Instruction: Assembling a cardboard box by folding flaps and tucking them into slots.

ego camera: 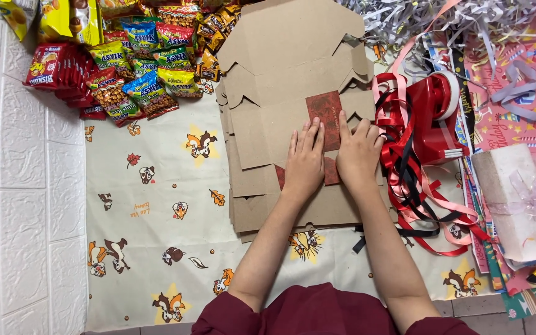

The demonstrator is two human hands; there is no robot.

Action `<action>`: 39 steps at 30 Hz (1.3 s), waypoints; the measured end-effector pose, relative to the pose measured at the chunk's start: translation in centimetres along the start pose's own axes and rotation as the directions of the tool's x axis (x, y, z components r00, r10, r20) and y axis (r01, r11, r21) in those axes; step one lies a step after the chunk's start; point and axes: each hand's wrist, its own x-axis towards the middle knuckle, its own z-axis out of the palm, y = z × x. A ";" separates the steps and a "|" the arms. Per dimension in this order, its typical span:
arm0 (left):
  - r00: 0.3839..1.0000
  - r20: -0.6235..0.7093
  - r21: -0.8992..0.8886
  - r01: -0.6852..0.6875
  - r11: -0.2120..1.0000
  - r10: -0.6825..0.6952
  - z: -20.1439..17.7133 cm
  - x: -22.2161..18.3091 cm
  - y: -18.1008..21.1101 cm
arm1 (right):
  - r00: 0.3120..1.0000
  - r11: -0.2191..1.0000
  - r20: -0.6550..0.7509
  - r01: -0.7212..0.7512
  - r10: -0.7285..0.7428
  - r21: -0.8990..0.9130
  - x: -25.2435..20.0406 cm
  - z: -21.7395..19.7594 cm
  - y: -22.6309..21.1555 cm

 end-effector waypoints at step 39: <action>0.999 -0.050 0.014 0.000 1.000 0.001 0.8 0.0 -0.3 | 0.977 0.995 0.210 -0.047 0.027 0.092 3.7 0.1 -0.8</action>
